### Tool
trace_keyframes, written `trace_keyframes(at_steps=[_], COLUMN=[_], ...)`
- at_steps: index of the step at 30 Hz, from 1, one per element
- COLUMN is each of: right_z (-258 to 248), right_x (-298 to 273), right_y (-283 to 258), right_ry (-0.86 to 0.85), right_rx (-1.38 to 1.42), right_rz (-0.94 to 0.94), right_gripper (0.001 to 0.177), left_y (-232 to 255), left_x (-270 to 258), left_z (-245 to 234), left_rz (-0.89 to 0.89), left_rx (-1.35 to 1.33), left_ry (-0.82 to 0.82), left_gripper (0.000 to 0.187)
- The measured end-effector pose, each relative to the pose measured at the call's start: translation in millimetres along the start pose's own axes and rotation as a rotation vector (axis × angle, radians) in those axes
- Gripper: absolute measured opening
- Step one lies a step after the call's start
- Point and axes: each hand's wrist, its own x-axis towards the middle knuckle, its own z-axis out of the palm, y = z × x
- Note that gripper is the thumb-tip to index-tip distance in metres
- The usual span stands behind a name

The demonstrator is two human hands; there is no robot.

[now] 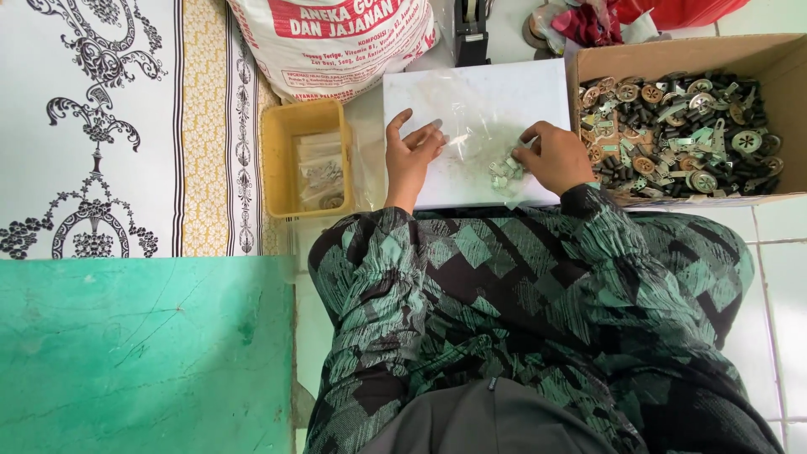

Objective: Sorting and bagging small metal hardware components from a large box into individual plastic bags and stapling them shut.

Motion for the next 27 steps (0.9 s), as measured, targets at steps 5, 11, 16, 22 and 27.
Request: trace_keyframes(at_steps=[5,11,16,22,27], right_z=[-7.7,-7.3,-3.4,12.0,2.2], right_x=[-23.2,-51.8,-50.8,-39.5,-23.3], right_y=[-26.7,-45.4,-54.5,-39.7,-35.4], right_ry=[-0.109,0.057,0.16,-0.139,-0.218], right_rx=[0.327,0.119,-0.217,-0.347,0.185], right_rz=[0.072,-0.046,-0.333,-0.368,-0.493], right_gripper=[0.036,0.047,0.048,0.066,0.07], left_y=[4.4,-9.5,-30.6,-46.3,-42.3], left_x=[10.3,8.7,-6.3,-19.0,-29.1], left_z=[1.8,3.0,7.4,4.8,15.4], left_rz=[0.12,0.433,0.577,0.606,0.621], left_rx=[0.078,0.435,1.113,1.45,1.436], left_ry=[-0.087,-0.109,-0.215,-0.339,-0.483], left_gripper=[0.068,0.063,0.048,0.053,0.046])
